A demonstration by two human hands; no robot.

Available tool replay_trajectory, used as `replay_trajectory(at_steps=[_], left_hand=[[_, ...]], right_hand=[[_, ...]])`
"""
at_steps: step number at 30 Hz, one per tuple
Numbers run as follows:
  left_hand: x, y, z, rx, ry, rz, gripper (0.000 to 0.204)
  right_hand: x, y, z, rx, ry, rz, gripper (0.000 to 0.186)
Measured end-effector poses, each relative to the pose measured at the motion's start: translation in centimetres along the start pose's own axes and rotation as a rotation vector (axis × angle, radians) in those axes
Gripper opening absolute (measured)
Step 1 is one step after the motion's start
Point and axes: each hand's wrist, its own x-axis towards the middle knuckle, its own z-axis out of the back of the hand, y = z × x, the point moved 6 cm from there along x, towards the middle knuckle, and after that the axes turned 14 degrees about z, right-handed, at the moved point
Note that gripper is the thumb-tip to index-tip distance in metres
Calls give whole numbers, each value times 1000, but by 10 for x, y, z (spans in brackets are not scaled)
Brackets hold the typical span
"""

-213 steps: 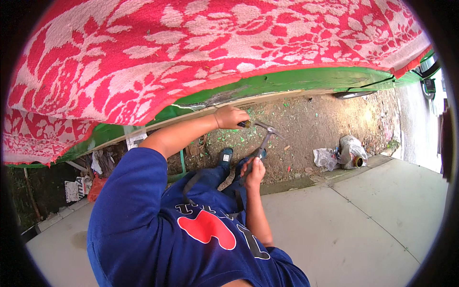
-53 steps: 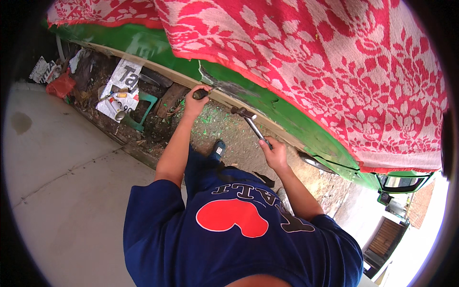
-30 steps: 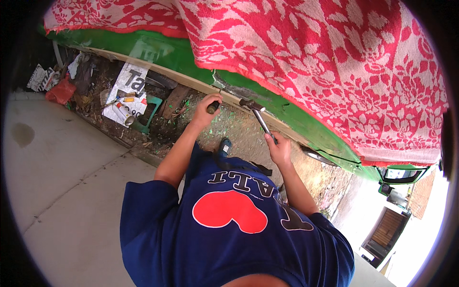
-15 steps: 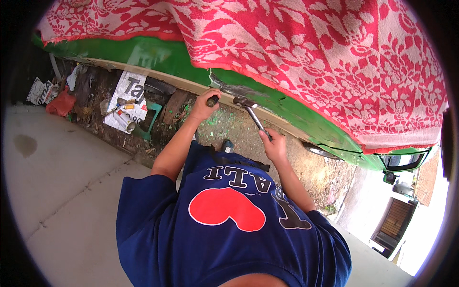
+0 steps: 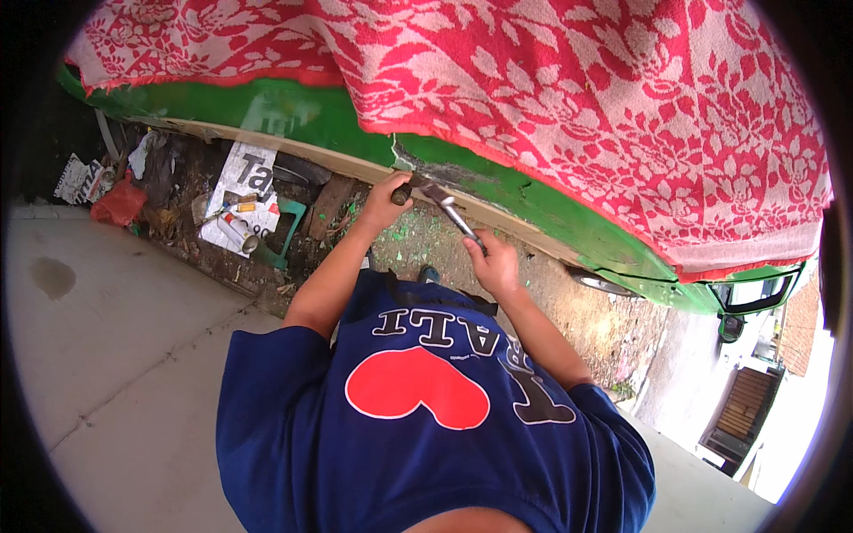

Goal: The person uses a spray can and a metal scraper to treat a damaged area on the green car hood. They then use a hammer and a small metal tool to tap and smooth the same area repeatedly.

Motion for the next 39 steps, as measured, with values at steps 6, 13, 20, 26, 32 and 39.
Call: replay_trajectory(at_steps=[6,13,20,26,32,39], left_hand=[[-9,-15,9,21,30,-3,32],[-4,-12,6,8,52,-7,31],[0,-7,-1,19,51,4,31],[6,-4,-3,23,32,-14,32],[-7,5,-5,54,100,-153,31],[-13,3,-12,99,112,-95,31]], right_hand=[[-25,-14,19,132,-151,-116,26],[-51,-44,10,178,-156,-213,30],[-38,-32,20,150,-77,-270,29],[-7,5,23,74,-74,30,26],[8,28,14,38,24,250,24],[-3,1,12,42,51,136,27]])
